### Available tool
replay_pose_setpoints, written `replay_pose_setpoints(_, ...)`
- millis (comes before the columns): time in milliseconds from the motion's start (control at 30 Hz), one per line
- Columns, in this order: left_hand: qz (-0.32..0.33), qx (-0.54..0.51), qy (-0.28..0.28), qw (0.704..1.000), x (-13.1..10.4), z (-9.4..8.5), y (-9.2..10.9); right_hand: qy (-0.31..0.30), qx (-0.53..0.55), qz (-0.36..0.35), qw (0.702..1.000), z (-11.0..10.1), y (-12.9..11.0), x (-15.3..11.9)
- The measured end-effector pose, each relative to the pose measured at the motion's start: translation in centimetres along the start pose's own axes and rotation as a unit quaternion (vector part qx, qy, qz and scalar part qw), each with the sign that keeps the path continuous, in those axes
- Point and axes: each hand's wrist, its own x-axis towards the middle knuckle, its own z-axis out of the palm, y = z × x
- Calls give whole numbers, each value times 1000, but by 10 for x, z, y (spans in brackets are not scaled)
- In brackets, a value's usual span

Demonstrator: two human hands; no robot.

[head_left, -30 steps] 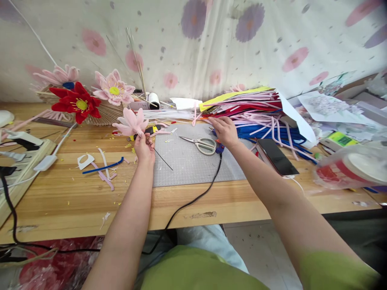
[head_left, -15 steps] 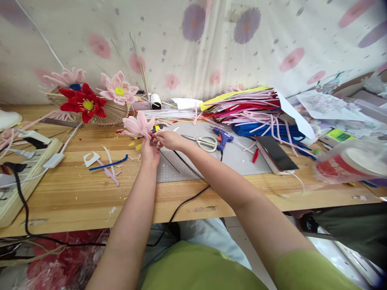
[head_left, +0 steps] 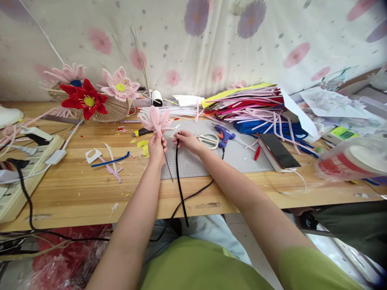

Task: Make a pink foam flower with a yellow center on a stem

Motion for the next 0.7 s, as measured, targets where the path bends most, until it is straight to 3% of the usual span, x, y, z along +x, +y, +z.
replay_pose_setpoints(167, -31, -6, -26, 999, -1, 1, -4, -18, 35, 13, 999, -10, 4, -11)
replay_pose_setpoints(300, -64, -70, -32, 995, 0, -1, 1, 15, -56, 10, 998, -20, -13, -11)
replay_pose_setpoints(467, -88, -148, -20, 985, 7, -7, 14, 88, -203, -32, 975, -50, -43, 1)
replay_pose_setpoints(600, -99, -171, -15, 980, 17, -13, 16, 54, -356, -16, 933, -82, -61, 10)
replay_pose_setpoints(700, -90, -166, -17, 982, 23, -15, 14, -4, -528, -30, 849, -101, -74, 13)
